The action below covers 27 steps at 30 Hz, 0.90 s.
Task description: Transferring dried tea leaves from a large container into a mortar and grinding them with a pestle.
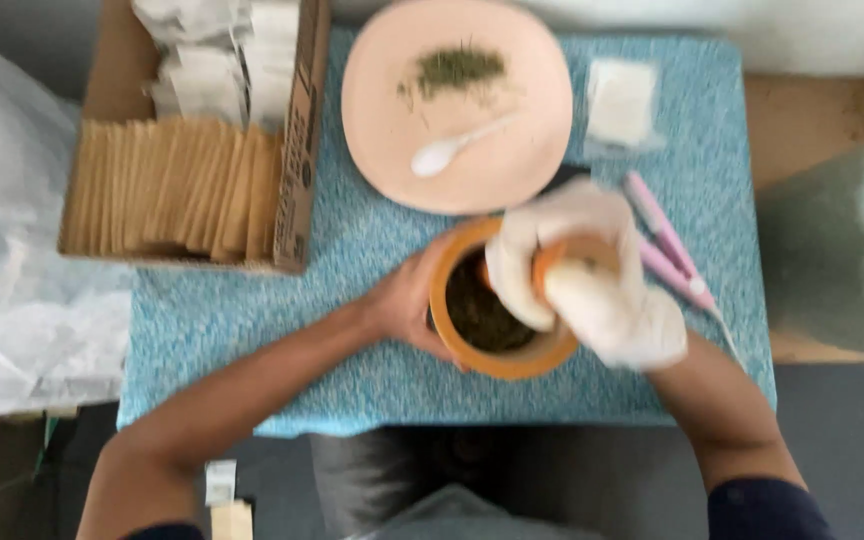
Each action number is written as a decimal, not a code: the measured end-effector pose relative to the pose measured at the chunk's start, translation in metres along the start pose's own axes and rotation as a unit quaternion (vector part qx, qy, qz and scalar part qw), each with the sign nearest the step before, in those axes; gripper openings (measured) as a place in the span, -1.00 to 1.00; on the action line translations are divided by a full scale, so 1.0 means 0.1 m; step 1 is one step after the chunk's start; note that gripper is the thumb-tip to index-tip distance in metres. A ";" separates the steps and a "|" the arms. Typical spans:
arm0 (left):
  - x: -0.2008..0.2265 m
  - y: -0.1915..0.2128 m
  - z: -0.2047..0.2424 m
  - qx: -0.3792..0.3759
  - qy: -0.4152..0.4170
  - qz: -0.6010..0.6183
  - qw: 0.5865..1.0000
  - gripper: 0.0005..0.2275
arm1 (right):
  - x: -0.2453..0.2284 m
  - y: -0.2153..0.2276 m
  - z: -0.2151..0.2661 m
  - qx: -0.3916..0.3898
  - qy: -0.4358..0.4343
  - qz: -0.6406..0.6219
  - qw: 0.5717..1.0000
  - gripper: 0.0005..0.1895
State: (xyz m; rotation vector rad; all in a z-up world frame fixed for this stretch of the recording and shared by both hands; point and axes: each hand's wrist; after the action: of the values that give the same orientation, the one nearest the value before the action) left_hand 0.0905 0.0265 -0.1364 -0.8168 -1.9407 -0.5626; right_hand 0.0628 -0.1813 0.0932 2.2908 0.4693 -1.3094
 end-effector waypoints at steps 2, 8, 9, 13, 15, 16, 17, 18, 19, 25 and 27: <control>-0.07 0.00 0.03 -0.001 -0.025 -0.054 0.998 0.24 | -0.06 -0.05 0.01 0.010 -0.052 0.011 0.999 -0.77; -0.02 -0.08 0.01 0.042 -0.059 -0.028 0.997 0.25 | -0.22 0.03 -0.04 -0.068 -0.147 0.114 0.980 -0.85; -0.01 -0.10 0.01 0.040 -0.057 -0.026 0.997 0.25 | -0.21 0.04 -0.02 -0.066 -0.149 0.113 0.980 -0.85; 0.02 -0.11 0.01 0.064 -0.067 -0.025 0.995 0.25 | -0.24 0.06 0.01 -0.070 -0.130 0.101 0.984 -0.83; 0.05 -0.13 0.02 0.073 -0.051 -0.022 0.996 0.26 | -0.19 0.05 -0.01 -0.045 -0.153 0.078 0.984 -0.80; 0.07 -0.14 0.02 0.074 -0.048 -0.019 0.996 0.25 | -0.12 0.06 -0.04 -0.050 -0.168 0.057 0.983 -0.80; 0.09 -0.12 -0.01 0.071 -0.046 -0.016 0.996 0.24 | -0.05 0.08 -0.06 -0.050 -0.182 0.038 0.981 -0.76; 0.08 -0.13 0.02 0.070 -0.048 -0.015 0.996 0.24 | -0.03 0.08 -0.02 -0.049 -0.182 0.040 0.981 -0.76; 0.08 -0.12 0.02 0.067 -0.034 -0.034 0.997 0.25 | 0.00 0.09 0.00 -0.010 -0.132 -0.030 0.991 -0.79; 0.10 -0.05 -0.04 0.034 -0.055 -0.007 0.998 0.26 | -0.17 0.01 -0.05 -0.021 -0.127 0.097 0.987 -0.81; 0.09 0.00 -0.05 0.015 -0.067 0.000 0.998 0.23 | -0.24 0.04 -0.02 -0.050 -0.148 0.125 0.980 -0.83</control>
State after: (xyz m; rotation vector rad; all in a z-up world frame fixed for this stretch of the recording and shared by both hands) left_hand 0.0899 0.0264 -0.1259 -0.8549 -2.0651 -0.4887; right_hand 0.0547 -0.1848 0.1158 1.9549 0.1380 -1.4297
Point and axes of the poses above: each hand's wrist, its own z-axis away from the middle knuckle, its own y-axis out of the back of the hand, x = y × z, and after that the axes turned 13 degrees about z, right-handed
